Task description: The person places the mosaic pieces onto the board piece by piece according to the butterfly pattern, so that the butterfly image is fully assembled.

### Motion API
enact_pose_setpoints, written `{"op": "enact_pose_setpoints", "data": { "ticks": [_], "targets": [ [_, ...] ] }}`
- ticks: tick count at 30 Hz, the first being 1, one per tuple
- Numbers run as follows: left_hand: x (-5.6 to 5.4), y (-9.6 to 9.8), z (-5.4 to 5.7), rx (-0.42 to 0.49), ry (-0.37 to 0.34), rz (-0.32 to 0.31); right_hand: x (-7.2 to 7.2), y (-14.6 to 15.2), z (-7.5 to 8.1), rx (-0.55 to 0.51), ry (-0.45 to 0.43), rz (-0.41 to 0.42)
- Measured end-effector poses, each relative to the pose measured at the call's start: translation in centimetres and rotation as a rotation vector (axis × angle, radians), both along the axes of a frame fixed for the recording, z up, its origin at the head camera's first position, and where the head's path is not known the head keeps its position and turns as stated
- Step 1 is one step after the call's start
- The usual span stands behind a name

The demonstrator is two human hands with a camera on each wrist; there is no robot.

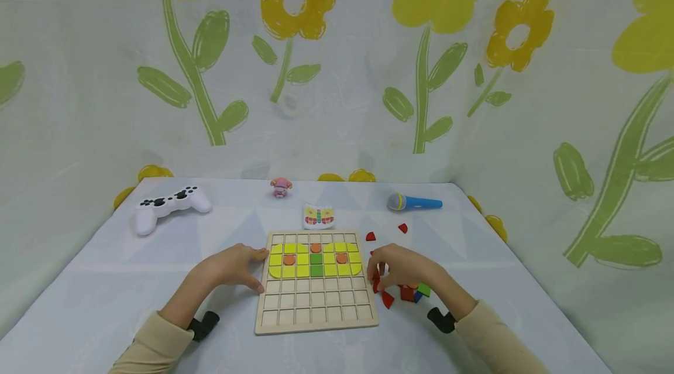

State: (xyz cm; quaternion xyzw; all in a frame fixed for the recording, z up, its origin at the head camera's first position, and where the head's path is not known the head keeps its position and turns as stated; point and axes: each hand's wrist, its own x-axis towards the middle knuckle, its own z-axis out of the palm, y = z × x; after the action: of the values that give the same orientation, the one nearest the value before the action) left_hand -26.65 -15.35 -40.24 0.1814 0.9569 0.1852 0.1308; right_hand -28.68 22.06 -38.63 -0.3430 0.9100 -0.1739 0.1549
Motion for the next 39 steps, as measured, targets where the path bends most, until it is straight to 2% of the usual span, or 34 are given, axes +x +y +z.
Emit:
{"op": "enact_pose_setpoints", "data": {
  "ticks": [7, 16, 26, 39],
  "targets": [
    [0.0, 0.0, 0.0, -0.006, -0.005, 0.009, 0.1, 0.5, -1.2, 0.052, 0.029, -0.051],
    [0.0, -0.1, 0.1, 0.002, 0.001, -0.007, -0.3, 1.1, -1.5, -0.035, -0.019, -0.014],
    [0.0, -0.3, 0.0, 0.003, 0.006, -0.008, -0.3, 1.3, -1.4, -0.081, -0.042, 0.027],
    [0.0, -0.2, 0.1, 0.005, -0.001, -0.006, -0.5, 1.8, -1.9, -0.102, -0.079, -0.010]
  ]
}}
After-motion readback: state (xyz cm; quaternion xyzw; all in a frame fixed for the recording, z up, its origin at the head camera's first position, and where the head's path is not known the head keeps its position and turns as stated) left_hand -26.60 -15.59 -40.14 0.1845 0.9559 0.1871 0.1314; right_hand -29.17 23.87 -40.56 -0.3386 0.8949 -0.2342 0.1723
